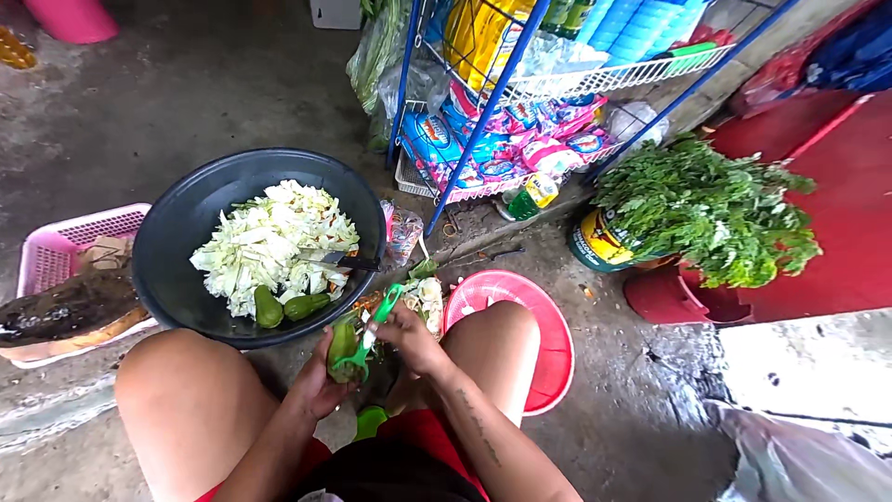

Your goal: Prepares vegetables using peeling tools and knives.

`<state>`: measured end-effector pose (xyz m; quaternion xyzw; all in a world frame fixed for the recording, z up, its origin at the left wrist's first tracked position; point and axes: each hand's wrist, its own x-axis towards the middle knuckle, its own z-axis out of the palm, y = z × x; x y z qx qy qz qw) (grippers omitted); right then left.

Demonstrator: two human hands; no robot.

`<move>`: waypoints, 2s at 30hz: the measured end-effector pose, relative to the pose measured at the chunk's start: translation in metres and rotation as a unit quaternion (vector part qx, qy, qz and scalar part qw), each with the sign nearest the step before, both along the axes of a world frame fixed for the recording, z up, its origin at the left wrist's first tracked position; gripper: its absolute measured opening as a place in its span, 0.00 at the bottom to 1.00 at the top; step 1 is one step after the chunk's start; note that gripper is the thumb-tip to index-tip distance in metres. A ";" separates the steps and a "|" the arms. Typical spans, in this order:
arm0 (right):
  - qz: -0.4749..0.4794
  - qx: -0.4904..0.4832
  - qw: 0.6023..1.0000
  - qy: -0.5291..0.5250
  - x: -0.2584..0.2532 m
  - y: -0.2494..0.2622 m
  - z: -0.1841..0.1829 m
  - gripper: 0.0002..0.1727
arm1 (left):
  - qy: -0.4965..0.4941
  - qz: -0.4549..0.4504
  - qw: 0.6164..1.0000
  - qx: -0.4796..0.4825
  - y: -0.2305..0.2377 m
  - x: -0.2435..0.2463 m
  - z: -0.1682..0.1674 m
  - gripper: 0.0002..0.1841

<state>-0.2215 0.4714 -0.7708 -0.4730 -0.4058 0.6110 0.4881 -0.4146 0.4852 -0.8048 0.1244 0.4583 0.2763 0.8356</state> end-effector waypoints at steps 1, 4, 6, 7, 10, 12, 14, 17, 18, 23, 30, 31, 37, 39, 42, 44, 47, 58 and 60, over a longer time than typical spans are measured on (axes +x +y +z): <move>0.017 -0.015 1.000 0.019 -0.002 -0.001 -0.003 0.15 | -0.006 -0.008 1.000 0.009 -0.001 -0.001 -0.002 0.35; -0.021 -0.053 0.995 0.078 0.002 0.013 -0.016 0.13 | 0.022 -0.024 0.999 -0.006 -0.004 -0.001 0.002 0.32; -0.089 -0.060 0.994 0.019 0.015 0.032 -0.027 0.15 | 0.035 -0.033 0.999 -0.016 -0.007 0.000 0.004 0.32; -0.120 -0.049 0.989 -0.075 0.025 0.042 -0.031 0.19 | 0.034 -0.038 0.998 -0.020 -0.008 -0.001 0.004 0.31; -0.156 0.012 0.932 -0.327 0.050 0.056 -0.036 0.26 | 0.022 -0.037 0.999 -0.026 -0.006 -0.002 0.005 0.31; -0.166 0.053 0.932 -0.319 0.046 0.047 -0.025 0.26 | 0.013 -0.014 0.999 -0.026 -0.003 -0.004 0.002 0.31; -0.143 0.059 0.970 -0.190 0.033 0.029 -0.008 0.22 | 0.019 0.007 0.999 -0.026 -0.001 -0.002 0.001 0.30; -0.054 0.003 0.999 -0.002 0.016 0.005 0.000 0.15 | 0.048 0.015 0.998 -0.031 -0.001 0.003 0.004 0.32; -0.023 -0.008 0.999 0.026 0.011 0.000 -0.001 0.15 | 0.048 0.010 0.999 -0.024 -0.001 0.003 0.003 0.32; -0.041 -0.043 0.996 0.069 0.009 0.011 -0.017 0.12 | 0.059 -0.008 0.998 -0.018 -0.004 0.003 0.006 0.30; -0.207 0.030 0.940 -0.268 0.054 0.045 -0.029 0.26 | 0.031 -0.019 0.999 -0.029 -0.004 -0.002 0.009 0.30; -0.190 0.043 0.958 -0.213 0.045 0.036 -0.018 0.24 | 0.037 -0.007 0.999 -0.037 -0.003 -0.002 0.008 0.30; 0.008 -0.031 0.997 0.069 0.003 -0.004 -0.003 0.13 | 0.037 -0.018 0.999 -0.007 -0.005 0.000 0.003 0.30; -0.021 -0.051 0.995 0.086 0.007 0.004 -0.009 0.13 | 0.035 -0.043 0.998 -0.006 -0.007 -0.001 0.005 0.29; -0.137 -0.044 0.988 -0.063 0.035 0.031 -0.026 0.20 | 0.023 -0.073 0.997 -0.020 -0.011 -0.003 0.006 0.29; -0.177 -0.009 0.961 -0.212 0.053 0.043 -0.030 0.25 | 0.018 -0.074 0.997 -0.018 -0.009 -0.003 0.008 0.30; -0.154 0.025 0.974 -0.165 0.040 0.030 -0.007 0.24 | 0.069 -0.030 0.997 -0.011 -0.005 -0.002 0.008 0.29; -0.184 0.026 0.962 -0.202 0.046 0.043 -0.024 0.24 | 0.131 -0.065 0.988 0.039 -0.010 0.001 0.004 0.26; -0.176 0.021 0.976 -0.125 0.044 0.037 -0.014 0.21 | 0.118 -0.053 0.991 0.021 -0.006 0.000 0.004 0.28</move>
